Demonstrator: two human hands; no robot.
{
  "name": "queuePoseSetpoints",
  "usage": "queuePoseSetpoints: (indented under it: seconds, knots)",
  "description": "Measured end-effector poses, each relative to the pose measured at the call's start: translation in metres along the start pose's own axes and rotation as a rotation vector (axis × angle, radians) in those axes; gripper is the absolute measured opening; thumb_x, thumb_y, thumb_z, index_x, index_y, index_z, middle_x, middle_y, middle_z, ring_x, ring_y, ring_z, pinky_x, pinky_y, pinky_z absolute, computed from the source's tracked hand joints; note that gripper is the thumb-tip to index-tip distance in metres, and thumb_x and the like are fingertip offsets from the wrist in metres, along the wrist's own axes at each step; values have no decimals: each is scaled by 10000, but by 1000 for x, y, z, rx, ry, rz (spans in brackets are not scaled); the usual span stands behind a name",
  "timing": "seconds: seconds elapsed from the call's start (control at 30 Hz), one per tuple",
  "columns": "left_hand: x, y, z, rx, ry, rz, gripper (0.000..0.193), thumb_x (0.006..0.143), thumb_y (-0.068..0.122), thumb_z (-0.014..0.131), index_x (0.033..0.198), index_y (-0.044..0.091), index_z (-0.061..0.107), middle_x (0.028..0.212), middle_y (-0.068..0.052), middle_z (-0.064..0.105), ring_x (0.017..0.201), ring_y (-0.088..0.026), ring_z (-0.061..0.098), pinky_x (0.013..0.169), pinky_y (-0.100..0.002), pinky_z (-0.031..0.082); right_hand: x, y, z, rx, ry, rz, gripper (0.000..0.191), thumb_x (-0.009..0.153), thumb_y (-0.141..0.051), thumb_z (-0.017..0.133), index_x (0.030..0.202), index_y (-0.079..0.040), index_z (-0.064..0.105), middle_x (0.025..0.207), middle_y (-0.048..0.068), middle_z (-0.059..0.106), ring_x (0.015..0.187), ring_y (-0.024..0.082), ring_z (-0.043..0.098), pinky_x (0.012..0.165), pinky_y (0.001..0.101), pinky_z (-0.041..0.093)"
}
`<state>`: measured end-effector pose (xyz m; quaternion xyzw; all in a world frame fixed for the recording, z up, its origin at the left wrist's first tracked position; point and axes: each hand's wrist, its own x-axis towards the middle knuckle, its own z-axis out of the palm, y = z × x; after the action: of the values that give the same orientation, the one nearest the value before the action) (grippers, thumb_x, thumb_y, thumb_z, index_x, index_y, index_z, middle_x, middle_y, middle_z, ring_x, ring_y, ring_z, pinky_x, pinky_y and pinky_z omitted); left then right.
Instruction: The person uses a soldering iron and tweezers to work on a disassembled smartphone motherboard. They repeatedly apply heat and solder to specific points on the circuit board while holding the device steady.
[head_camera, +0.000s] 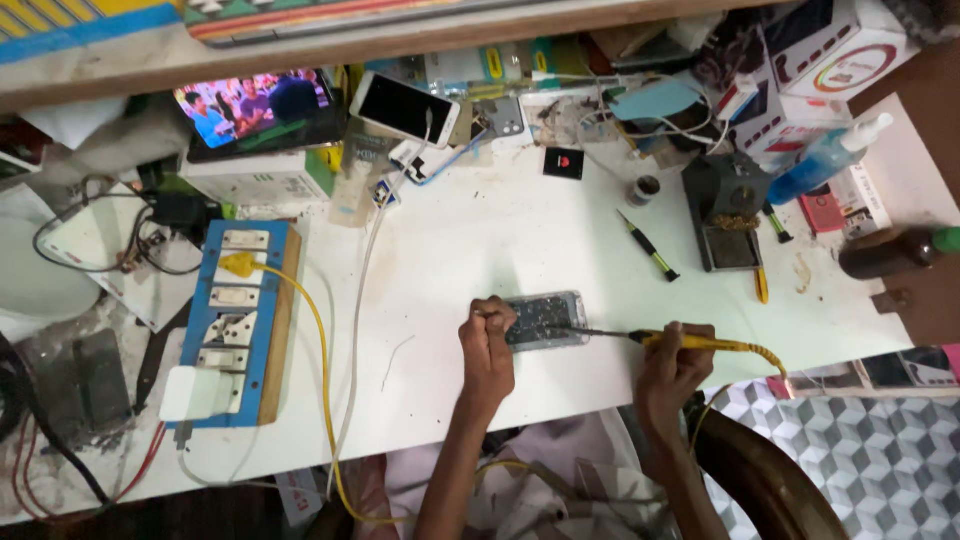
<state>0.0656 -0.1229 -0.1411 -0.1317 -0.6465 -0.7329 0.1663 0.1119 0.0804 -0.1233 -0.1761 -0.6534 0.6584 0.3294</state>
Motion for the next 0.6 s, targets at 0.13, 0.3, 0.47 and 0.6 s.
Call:
queuePoseSetpoints:
  seconds: [0.13, 0.3, 0.47, 0.6]
  knots:
    - [-1, 2, 0, 43, 10, -35, 178, 1113, 102, 373, 969, 17, 434, 803, -87, 537, 737, -141, 472, 739, -299, 483, 0, -3, -1, -36, 13, 25, 187, 1126, -176, 509, 1001, -48, 456, 693, 17, 495, 569, 76, 440, 518, 246, 352]
    - [1, 2, -1, 28, 23, -28, 200, 1131, 131, 370, 970, 23, 418, 800, -73, 507, 737, -140, 440, 730, -299, 463, 2, -3, 0, -92, 10, 53, 204, 1124, -171, 504, 967, -43, 477, 646, 29, 483, 519, 90, 423, 485, 260, 334]
    - [0, 2, 0, 15, 34, -9, 220, 1145, 154, 369, 971, 28, 414, 796, -68, 497, 739, -138, 427, 733, -301, 452, 4, 3, -3, -15, 6, 65, 190, 1125, -171, 507, 983, -45, 486, 672, 29, 512, 526, 94, 452, 485, 258, 362]
    - [0, 2, 0, -40, 69, -38, 223, 1148, 153, 360, 964, 34, 401, 827, -63, 486, 761, -132, 427, 749, -295, 445, 11, 11, -4, 143, 63, 176, 199, 1111, -171, 523, 957, -53, 482, 672, 30, 531, 518, 98, 475, 475, 249, 376]
